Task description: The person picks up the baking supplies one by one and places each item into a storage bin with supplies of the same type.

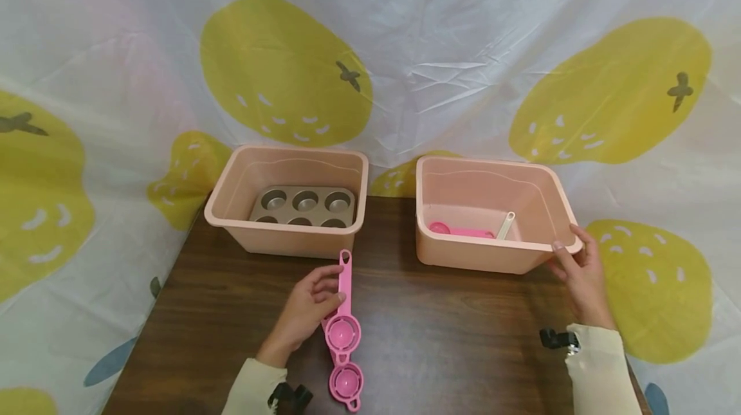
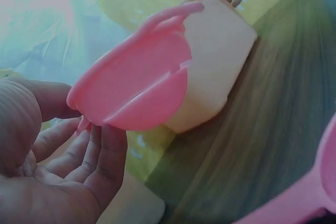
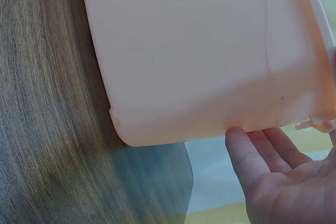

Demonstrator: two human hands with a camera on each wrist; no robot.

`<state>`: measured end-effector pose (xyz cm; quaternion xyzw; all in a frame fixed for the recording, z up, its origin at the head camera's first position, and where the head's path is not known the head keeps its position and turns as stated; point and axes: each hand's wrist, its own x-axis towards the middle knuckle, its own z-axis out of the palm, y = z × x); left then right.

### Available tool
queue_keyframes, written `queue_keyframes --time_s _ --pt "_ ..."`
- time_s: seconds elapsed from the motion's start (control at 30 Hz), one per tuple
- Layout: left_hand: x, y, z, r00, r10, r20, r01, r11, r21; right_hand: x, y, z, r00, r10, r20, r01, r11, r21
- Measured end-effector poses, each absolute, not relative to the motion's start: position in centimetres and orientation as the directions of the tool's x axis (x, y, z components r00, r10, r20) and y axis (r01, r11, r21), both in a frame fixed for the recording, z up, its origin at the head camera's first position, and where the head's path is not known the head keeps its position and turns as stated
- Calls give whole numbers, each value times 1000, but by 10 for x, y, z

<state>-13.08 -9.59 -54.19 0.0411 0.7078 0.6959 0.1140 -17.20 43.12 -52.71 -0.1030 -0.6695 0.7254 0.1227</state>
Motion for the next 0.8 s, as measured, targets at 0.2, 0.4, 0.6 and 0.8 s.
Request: queue_keyframes --time_s 0.2,0.4,0.6,0.8 --pt "-137 -86 -530 -966 237 -103 -98 31 995 -172 432 -528 -946 325 -7 -17 -71 -997" --pt "-143 -76 -518 -963 260 -63 -61 19 998 -172 432 -529 -948 320 -6 -17 -68 -998" --pt "-150 -67 -507 -964 266 -24 -23 6 1000 -172 431 -529 -945 328 -4 -20 -70 -997" --pt "-162 -59 -497 -962 272 -2 -9 -26 1000 -173 429 -526 -942 336 -9 -17 -73 -997"
